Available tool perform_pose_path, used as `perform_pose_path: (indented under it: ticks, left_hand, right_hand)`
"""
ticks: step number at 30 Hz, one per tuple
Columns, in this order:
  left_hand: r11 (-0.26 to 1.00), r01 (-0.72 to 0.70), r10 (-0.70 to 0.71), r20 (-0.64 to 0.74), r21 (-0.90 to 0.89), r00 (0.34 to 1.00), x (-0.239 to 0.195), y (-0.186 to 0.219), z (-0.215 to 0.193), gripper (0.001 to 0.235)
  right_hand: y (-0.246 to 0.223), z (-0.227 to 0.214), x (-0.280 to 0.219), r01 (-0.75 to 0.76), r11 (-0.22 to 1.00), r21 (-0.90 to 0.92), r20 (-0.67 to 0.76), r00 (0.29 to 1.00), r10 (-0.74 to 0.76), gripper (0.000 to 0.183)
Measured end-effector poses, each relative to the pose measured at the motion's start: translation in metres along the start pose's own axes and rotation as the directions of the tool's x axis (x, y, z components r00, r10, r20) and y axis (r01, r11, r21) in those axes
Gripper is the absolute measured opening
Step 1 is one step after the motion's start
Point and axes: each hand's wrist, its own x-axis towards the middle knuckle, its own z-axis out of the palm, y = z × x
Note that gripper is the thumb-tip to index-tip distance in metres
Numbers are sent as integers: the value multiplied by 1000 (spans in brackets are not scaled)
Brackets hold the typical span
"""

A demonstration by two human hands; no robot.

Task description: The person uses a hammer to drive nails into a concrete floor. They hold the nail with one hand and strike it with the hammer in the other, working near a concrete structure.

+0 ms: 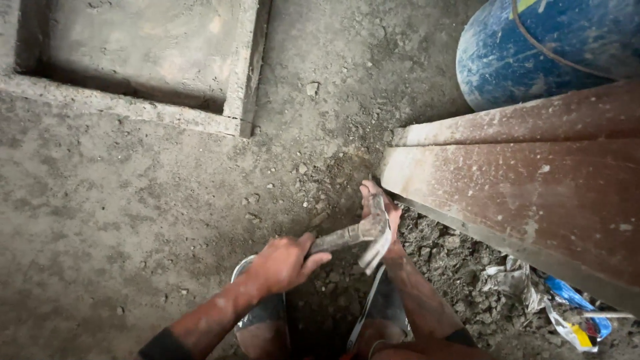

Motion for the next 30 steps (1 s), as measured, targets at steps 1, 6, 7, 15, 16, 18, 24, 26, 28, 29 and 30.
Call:
perform_pose_path:
  ticks: [1,6,7,15,16,18,24,26,28,29,30]
  left_hand:
    - [1000,10,-9,11,-15,1000,-2,-2,3,47]
    - [951,-284,301,-146,125,943,3,-18,8,46]
    - [995,-83,83,-1,47,997,8,-18,4,46]
    - [996,83,-85,109,23,990,-7,-33,27,50]
    - [996,92,-93,77,16,993,-9,-30,23,50]
    - [995,102,-102,48,4,994,-10,-27,19,50]
    - [998,26,-25,36,-50,999,-7,-30,18,47]
    - [1000,4,-5,21,19,1000,-7,-28,17,48]
    - [995,-95,96,-40,39,995,-8,-25,14,46]
    - [980,-186,192,-98,63,976,-9,-24,13,45]
    - [981,-185,190,-98,63,977,-9,-23,13,45]
  right_hand:
    - [-12,-7,7,-255,963,-93,259,927,270,28]
    - [20,-3,-3,-220,973,-73,319,919,232,32]
    - [50,9,-7,27,966,258,263,960,-97,33]
    - [-10,-10,-10,-45,274,961,181,850,-495,37]
    - [-11,-18,-15,-24,675,737,505,683,-528,35]
    - [4,-24,-30,111,921,373,786,489,-377,37]
    - [106,21,-42,-362,237,902,419,867,-271,53]
    - [120,23,-48,-561,80,824,561,827,21,40]
    - [98,20,-37,-119,559,820,242,958,-151,27]
    - [87,18,-32,385,785,485,13,895,-447,16]
    - [73,12,-31,384,785,486,14,895,-446,16]
